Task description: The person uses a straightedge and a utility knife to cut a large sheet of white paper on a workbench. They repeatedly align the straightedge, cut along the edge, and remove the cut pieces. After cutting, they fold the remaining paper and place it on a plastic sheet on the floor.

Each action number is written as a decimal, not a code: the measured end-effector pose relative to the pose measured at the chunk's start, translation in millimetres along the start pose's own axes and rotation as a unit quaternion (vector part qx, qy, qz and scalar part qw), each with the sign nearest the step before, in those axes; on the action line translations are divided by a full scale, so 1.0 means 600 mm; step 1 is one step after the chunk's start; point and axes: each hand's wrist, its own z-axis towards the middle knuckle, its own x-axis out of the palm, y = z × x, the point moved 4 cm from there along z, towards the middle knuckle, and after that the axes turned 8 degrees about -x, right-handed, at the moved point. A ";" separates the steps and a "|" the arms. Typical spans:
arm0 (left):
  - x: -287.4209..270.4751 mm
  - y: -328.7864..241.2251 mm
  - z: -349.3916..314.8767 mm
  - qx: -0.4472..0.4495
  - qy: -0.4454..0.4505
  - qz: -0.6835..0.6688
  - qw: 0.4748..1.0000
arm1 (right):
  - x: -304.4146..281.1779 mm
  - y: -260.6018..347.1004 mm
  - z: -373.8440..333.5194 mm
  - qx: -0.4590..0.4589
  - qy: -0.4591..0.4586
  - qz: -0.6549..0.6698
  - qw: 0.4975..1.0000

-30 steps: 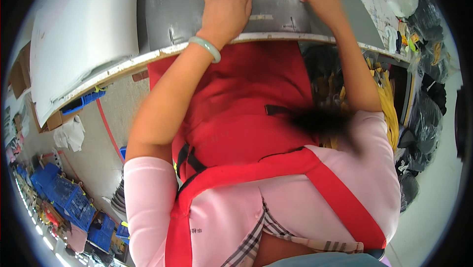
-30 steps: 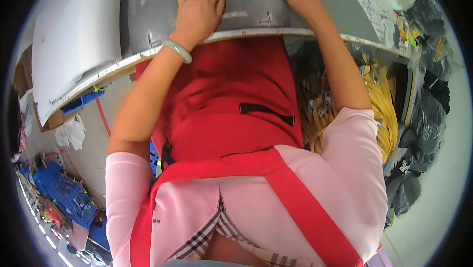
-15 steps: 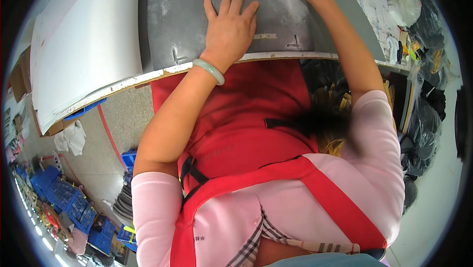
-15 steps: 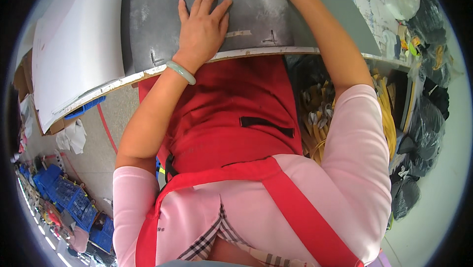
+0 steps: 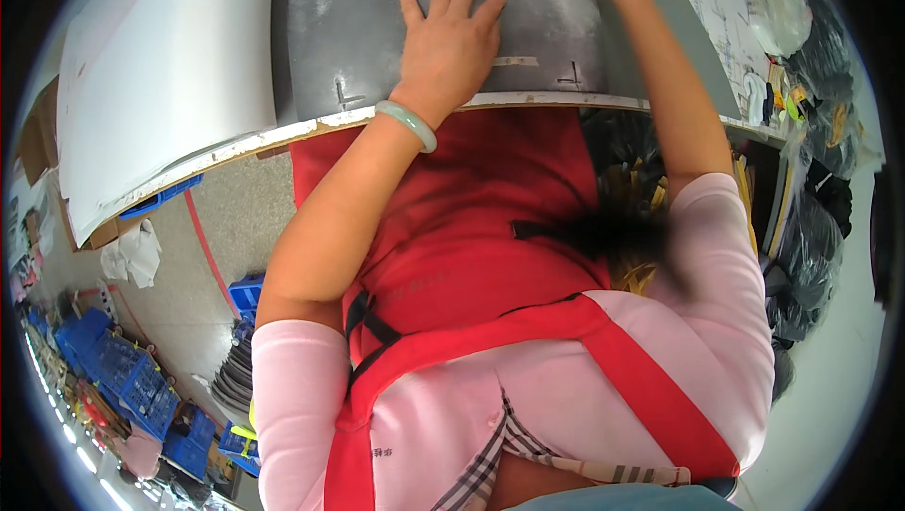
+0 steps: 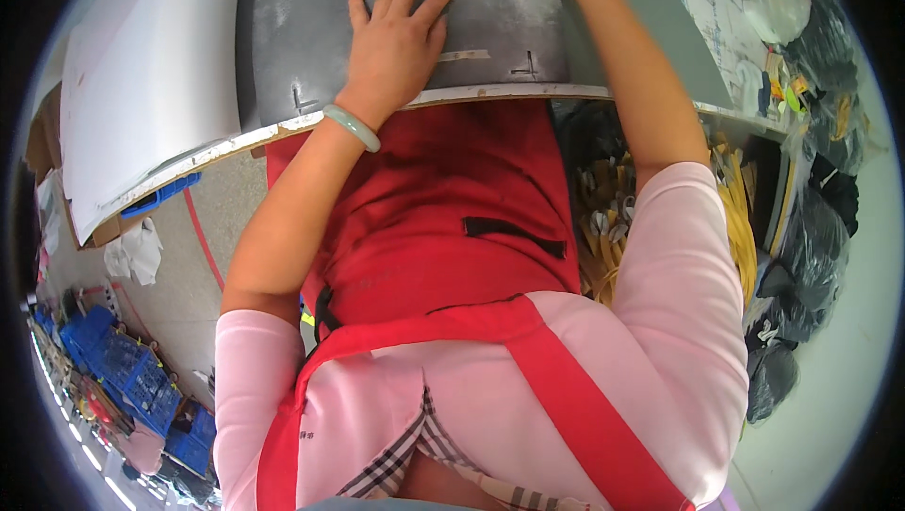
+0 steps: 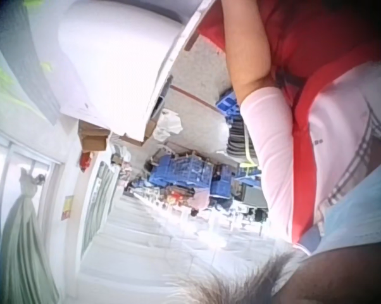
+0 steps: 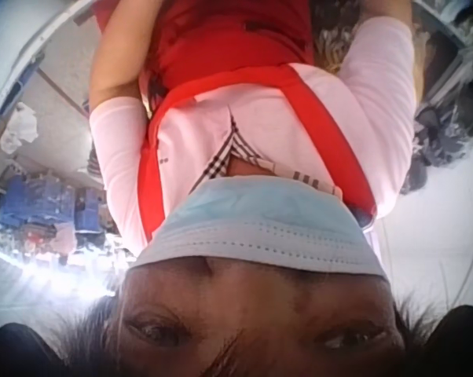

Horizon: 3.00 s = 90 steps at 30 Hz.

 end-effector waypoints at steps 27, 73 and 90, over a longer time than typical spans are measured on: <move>0.006 0.007 -0.004 0.001 -0.041 -0.043 0.998 | 0.164 0.368 0.181 -0.249 0.071 -0.031 0.965; 0.040 0.015 -0.016 0.010 -0.059 -0.018 0.998 | 0.061 0.496 -0.064 -0.059 0.306 0.233 0.921; 0.039 0.017 -0.006 -0.007 -0.103 -0.044 0.994 | 0.014 0.497 -0.060 -0.092 0.300 0.060 0.947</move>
